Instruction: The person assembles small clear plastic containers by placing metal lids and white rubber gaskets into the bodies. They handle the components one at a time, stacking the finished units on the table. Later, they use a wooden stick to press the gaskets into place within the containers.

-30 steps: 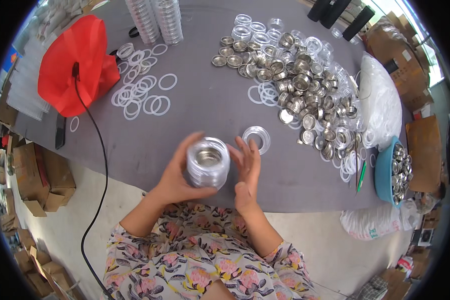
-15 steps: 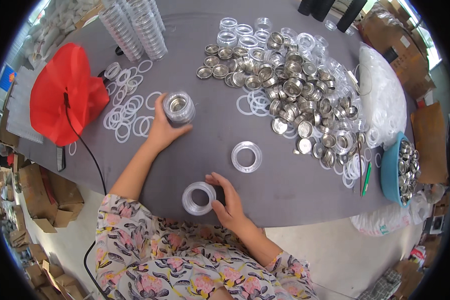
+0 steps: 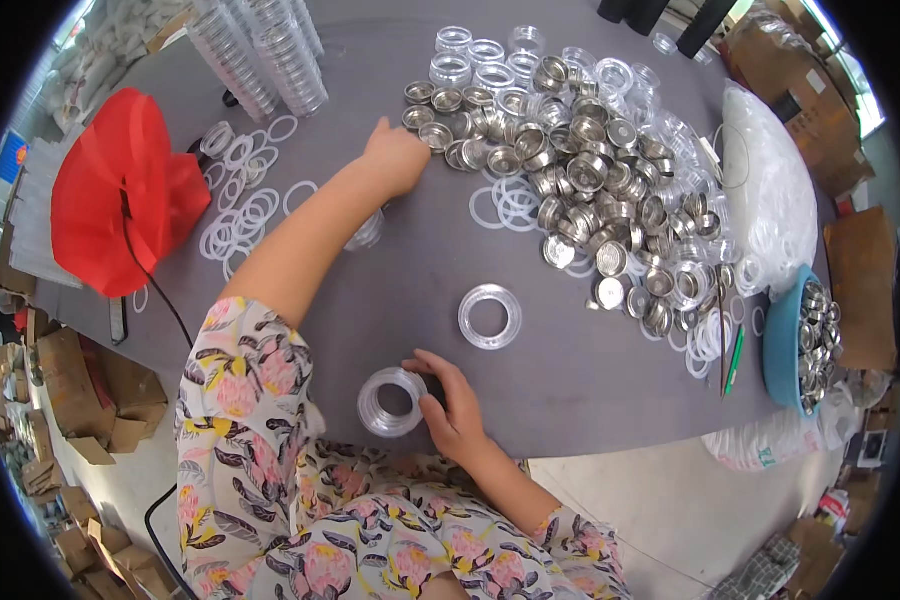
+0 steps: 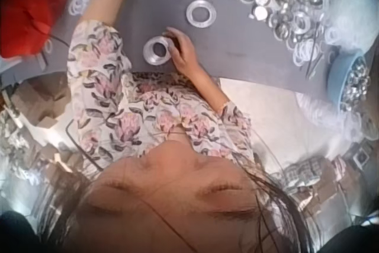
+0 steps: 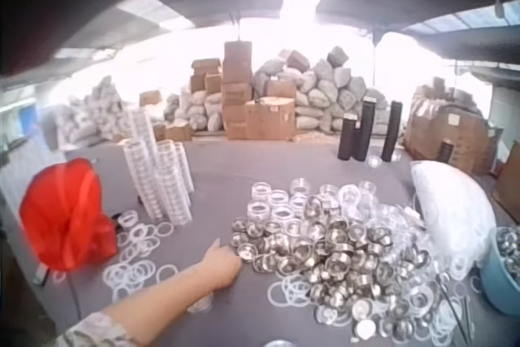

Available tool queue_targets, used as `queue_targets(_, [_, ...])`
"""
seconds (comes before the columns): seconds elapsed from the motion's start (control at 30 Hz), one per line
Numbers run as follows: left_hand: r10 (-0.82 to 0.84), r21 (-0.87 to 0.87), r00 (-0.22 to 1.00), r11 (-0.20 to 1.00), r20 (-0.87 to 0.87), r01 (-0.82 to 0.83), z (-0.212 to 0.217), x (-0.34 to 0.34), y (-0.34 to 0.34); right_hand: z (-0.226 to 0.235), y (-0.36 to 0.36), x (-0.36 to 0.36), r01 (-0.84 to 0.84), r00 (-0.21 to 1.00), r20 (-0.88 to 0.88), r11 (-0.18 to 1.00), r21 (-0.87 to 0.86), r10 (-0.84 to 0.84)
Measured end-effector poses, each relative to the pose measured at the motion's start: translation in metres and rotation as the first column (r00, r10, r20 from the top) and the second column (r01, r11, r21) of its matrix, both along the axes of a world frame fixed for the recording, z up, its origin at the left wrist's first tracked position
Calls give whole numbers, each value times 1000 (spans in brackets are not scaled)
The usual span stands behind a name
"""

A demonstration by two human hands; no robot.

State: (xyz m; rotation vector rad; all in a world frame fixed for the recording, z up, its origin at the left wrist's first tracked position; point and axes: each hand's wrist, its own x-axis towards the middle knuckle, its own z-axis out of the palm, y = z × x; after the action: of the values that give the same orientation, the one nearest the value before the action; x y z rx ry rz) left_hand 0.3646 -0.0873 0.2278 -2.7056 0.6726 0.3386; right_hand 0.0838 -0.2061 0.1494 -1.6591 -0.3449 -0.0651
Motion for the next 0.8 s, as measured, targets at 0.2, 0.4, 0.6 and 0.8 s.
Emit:
queue_targets(0.2, [-119,-122,973,982,198,144,-18,-21,13,-4,2,2,41,999,-18,999,34,-41])
queue_targets(0.4, [13,-169,978,985,206,23,-33,-12,18,-2,4,0,55,998,-41,998,42,-53])
queue_targets(0.6, [42,-167,974,986,221,-5,-23,-15,0,-4,7,-1,60,997,-54,997,55,-57])
queue_targets(0.8, [-31,-944,999,331,-19,-7,25,-149,8,-11,3,-2,86,994,-80,990,114,-77])
